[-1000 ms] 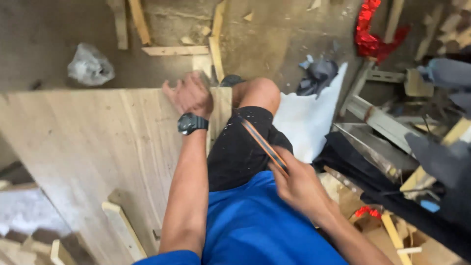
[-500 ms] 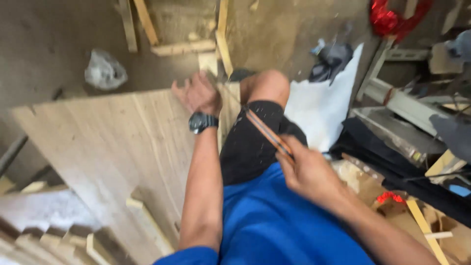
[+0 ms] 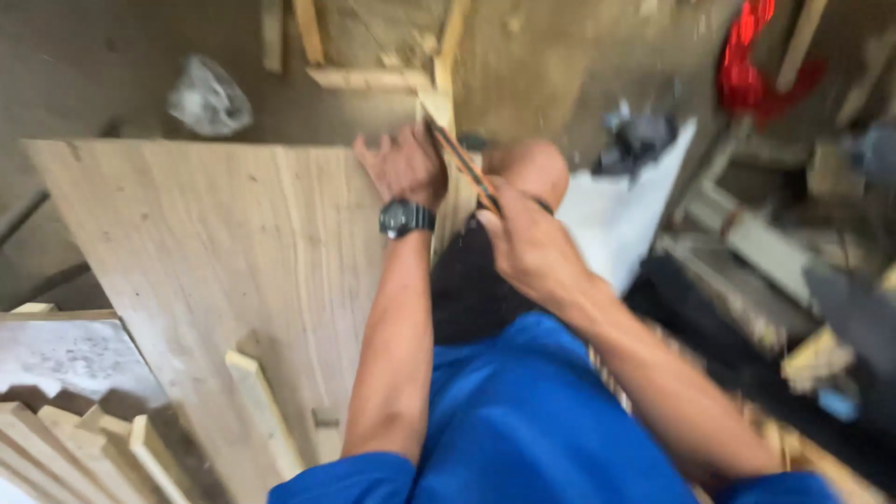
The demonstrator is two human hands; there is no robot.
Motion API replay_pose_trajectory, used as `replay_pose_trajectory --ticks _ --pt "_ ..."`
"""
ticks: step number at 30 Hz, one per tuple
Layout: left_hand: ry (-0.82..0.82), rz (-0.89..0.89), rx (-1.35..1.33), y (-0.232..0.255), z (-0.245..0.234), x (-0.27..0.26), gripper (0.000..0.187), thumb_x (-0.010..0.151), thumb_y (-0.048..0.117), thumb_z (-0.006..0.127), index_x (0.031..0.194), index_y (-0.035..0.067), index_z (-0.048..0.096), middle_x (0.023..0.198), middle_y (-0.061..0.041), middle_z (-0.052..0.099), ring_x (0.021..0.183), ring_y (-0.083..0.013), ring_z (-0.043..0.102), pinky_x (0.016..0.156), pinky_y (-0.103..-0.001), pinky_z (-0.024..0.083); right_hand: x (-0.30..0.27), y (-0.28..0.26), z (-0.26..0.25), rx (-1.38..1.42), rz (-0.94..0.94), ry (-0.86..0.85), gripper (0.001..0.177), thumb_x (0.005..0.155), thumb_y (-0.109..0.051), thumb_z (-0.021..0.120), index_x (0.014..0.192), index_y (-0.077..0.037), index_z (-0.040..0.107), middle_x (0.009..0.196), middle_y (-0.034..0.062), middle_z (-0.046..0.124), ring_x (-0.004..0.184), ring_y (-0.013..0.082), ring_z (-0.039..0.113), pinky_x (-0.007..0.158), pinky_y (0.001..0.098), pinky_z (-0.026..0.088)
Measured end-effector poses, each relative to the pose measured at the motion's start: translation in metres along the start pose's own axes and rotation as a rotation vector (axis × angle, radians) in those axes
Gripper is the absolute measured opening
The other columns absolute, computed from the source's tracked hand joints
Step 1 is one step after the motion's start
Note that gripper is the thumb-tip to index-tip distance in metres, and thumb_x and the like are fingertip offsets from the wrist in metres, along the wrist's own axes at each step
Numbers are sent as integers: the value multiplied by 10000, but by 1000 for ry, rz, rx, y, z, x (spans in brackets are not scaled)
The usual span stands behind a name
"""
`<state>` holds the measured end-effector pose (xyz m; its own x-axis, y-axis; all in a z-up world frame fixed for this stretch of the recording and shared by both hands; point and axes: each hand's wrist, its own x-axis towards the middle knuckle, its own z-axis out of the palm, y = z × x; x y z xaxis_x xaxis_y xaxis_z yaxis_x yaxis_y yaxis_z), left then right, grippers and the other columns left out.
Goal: Measuring, marking, and cutting wooden planks using a hand saw and square ruler on a workbench.
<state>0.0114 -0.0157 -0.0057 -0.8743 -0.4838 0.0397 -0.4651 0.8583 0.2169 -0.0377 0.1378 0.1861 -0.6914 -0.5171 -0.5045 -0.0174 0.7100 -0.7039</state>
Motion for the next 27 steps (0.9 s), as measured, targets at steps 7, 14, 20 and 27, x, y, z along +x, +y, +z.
replay_pose_trajectory --ticks 7,14,20,27 --pt "-76 -6 -148 10 5 -2 430 1092 296 354 834 112 645 627 -103 626 670 -360 595 1060 -639 309 -65 -22 -39 -119 391 -123 384 985 -223 517 1356 -129 544 1017 143 728 895 398 692 779 462 513" --pt "286 108 -14 6 28 -9 249 1049 301 585 879 138 664 483 -76 539 694 -288 745 1075 -589 395 1 10 7 -125 296 -83 295 1039 -381 502 1200 -143 567 898 264 701 895 535 692 764 650 530" --pt "83 11 -26 5 14 -4 422 1105 351 402 897 102 672 587 -100 608 807 -307 727 1114 -604 305 -55 -3 -26 -126 268 -26 321 984 -282 608 1267 -131 601 837 298 699 834 546 690 657 642 549" --pt "418 303 46 12 3 7 265 1074 130 544 866 50 687 634 -73 461 567 -305 571 933 -664 484 3 41 25 -49 81 53 248 1028 -320 543 1151 -109 584 828 250 688 791 520 708 651 612 565"
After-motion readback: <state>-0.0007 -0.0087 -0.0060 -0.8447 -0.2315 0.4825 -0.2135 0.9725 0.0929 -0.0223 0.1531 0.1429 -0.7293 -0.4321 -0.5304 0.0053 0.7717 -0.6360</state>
